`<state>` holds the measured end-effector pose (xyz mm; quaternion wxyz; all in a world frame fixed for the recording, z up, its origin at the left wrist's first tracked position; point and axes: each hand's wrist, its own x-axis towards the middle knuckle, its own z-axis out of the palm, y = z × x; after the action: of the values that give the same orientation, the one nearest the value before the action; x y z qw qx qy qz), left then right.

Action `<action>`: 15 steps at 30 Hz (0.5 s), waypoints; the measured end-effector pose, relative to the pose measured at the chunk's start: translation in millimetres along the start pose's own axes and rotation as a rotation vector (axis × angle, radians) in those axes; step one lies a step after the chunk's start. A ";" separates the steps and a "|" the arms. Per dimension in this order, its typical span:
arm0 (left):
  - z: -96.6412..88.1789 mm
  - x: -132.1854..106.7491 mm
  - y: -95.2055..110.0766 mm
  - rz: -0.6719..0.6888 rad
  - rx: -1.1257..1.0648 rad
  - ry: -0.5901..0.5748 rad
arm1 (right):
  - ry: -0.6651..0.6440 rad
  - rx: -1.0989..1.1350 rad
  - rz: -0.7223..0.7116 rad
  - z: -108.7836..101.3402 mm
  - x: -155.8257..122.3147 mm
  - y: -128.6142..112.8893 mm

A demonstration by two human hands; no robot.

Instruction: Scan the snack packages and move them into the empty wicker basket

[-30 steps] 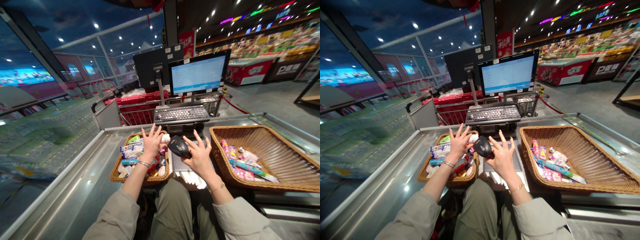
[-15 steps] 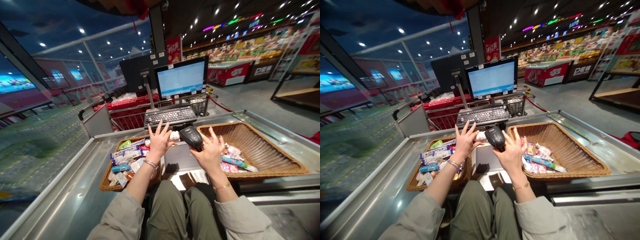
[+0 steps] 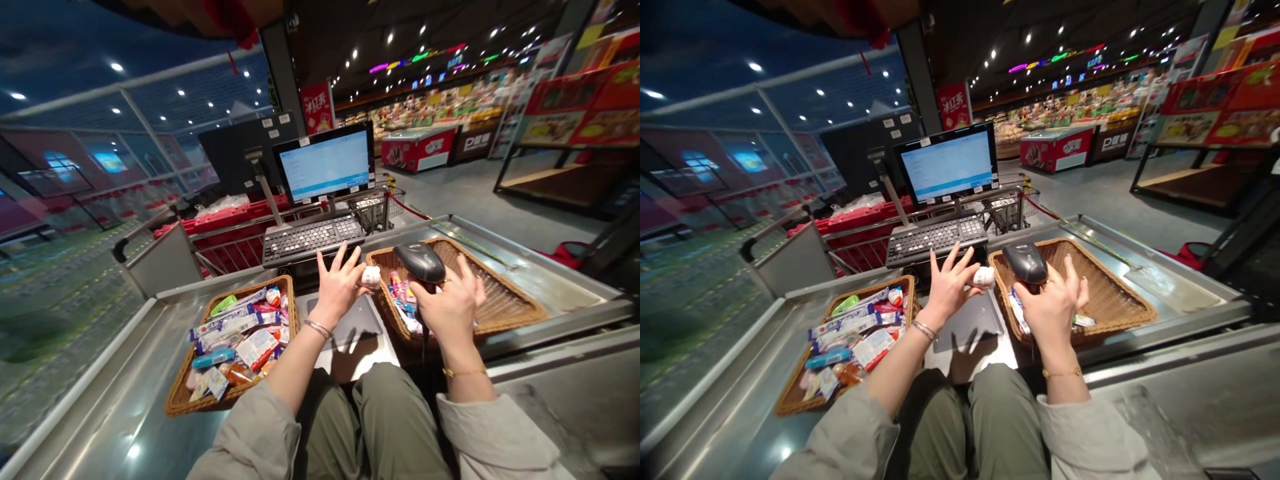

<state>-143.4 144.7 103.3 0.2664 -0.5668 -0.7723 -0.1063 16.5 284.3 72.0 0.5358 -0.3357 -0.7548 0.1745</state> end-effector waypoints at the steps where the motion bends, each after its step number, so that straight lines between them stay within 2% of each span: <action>1: 2.3 2.0 3.2 0.011 -0.007 0.000 | 0.013 -0.005 0.019 -1.8 1.3 3.7; 11: 24.6 17.8 32.3 0.098 -0.070 -0.042 | 0.081 -0.058 0.138 -12.9 6.4 32.4; 15: 37.5 23.7 46.1 0.083 -0.092 -0.054 | 0.116 -0.080 0.151 -14.8 5.9 42.9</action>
<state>-116.5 197.0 78.2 0.2233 -0.6126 -0.7494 -0.1153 42.8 317.6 54.7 0.5502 -0.4222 -0.7014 0.1644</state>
